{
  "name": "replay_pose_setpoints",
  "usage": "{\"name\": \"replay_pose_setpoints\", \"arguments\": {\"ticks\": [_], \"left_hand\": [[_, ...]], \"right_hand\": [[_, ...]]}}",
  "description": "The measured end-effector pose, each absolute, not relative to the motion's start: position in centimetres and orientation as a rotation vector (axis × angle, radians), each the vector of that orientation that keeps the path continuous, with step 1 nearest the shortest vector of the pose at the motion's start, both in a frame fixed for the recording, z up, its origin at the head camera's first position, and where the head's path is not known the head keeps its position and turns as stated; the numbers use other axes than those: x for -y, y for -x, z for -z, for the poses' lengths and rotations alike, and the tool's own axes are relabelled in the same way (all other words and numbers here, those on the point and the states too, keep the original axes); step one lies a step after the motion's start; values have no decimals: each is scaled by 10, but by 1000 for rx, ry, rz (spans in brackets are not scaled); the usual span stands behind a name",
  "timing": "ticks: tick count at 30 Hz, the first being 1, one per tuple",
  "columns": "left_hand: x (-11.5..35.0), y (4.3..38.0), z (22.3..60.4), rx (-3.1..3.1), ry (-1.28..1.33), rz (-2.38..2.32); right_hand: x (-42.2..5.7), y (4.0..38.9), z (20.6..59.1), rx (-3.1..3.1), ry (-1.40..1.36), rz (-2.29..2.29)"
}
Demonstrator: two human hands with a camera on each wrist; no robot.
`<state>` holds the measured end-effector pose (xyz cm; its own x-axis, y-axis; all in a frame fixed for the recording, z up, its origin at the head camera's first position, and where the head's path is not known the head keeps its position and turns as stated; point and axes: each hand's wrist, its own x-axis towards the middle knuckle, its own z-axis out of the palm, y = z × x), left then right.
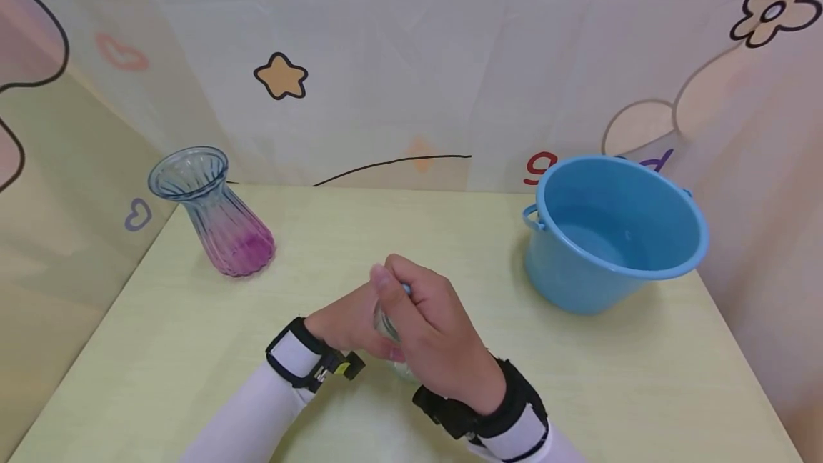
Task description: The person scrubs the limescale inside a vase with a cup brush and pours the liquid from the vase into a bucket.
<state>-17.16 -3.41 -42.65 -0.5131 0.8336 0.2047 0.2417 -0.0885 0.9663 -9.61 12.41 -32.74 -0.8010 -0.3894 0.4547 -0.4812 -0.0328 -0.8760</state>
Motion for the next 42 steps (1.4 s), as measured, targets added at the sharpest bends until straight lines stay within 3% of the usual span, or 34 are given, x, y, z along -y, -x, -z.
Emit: {"name": "replay_pose_setpoints", "arguments": {"ticks": [23,42], "left_hand": [[31,174,428,-1783,-1282,-1605],[32,172,428,-1605,-1148,-1688]], "right_hand": [[-124,95,328,2296,-953,-1864],[-138,92,323,1999,-906,-1796]]}}
